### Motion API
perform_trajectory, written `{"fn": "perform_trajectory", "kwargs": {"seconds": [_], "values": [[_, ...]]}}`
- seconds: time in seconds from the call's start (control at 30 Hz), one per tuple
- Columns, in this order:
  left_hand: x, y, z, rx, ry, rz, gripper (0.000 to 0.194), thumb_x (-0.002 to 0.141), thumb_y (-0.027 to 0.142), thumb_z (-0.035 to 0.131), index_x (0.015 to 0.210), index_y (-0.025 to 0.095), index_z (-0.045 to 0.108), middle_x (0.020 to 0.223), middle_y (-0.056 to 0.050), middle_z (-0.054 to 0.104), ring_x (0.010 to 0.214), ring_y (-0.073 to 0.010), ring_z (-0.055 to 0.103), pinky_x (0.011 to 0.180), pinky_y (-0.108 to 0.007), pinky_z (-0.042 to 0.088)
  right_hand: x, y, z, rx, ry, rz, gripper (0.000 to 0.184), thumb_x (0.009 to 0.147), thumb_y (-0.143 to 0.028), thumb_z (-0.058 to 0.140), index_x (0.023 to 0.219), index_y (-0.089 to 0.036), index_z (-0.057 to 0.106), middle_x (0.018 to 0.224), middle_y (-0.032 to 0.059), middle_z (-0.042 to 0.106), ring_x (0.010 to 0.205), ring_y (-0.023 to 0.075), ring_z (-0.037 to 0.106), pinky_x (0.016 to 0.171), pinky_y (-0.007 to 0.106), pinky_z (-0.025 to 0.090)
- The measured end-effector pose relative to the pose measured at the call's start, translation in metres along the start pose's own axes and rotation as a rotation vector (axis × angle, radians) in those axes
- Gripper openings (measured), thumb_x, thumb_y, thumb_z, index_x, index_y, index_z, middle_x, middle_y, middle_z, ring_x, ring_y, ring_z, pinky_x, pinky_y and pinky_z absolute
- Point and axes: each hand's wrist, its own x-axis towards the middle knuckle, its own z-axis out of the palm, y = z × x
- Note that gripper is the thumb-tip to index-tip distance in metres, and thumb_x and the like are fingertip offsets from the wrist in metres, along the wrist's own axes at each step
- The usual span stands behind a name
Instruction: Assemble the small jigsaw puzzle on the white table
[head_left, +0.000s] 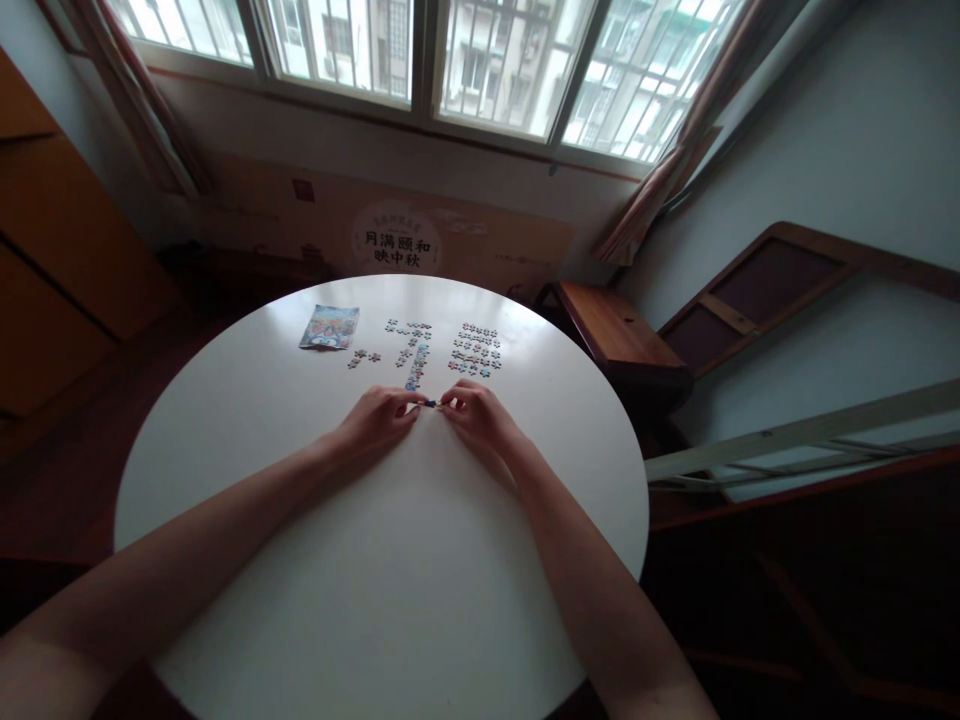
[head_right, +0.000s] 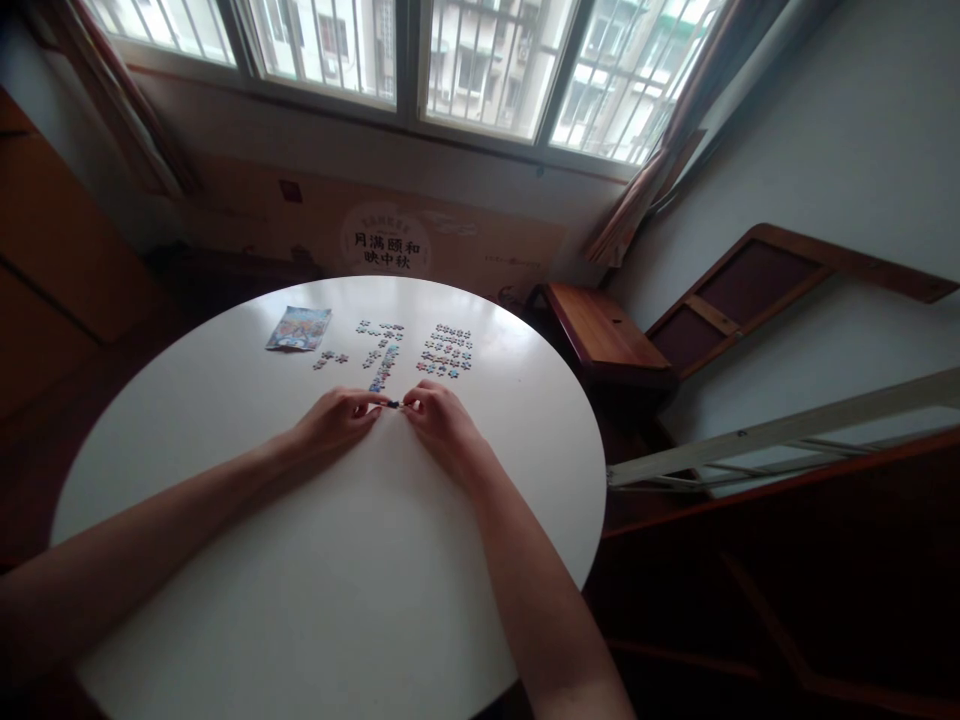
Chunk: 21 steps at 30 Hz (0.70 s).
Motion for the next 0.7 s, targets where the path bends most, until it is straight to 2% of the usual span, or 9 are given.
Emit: {"fn": "perform_trajectory", "kwargs": {"seconds": [0.13,0.37,0.7], "values": [[0.0006,0.0034,-0.0032,0.013,-0.032,0.06,0.027,0.087,0.025,0.056,0.107,0.023,0.074,0.065,0.001,0.065,0.053,-0.0093,0.049,0.059,-0.022,0.035,0.0006,0.0009,0.0026,-0.003,0.006,-0.004,0.01,0.083,-0.016,0.064,0.085,-0.019,0.074,0.086,0.0031,0.063,0.069,0.0102,0.057,0.066,0.022,0.044],[0.0005,0.0054,-0.0047,0.013,-0.034,0.039,0.027,0.086,0.026,0.056,0.104,0.023,0.075,0.066,0.0,0.068,0.055,-0.0104,0.053,0.062,-0.022,0.037,-0.0001,-0.0011,0.0023,-0.016,0.004,-0.014,0.012,0.082,-0.015,0.064,0.087,-0.019,0.074,0.087,0.003,0.063,0.069,0.0101,0.056,0.066,0.022,0.043],[0.0002,0.0044,-0.0039,0.006,-0.034,0.029,0.028,0.086,0.027,0.055,0.106,0.024,0.075,0.064,0.0,0.066,0.053,-0.0107,0.049,0.06,-0.023,0.035,-0.0004,-0.001,0.0049,-0.013,0.02,-0.007,0.013,0.082,-0.013,0.062,0.086,-0.019,0.073,0.087,0.0025,0.062,0.069,0.0098,0.056,0.067,0.023,0.044]]}}
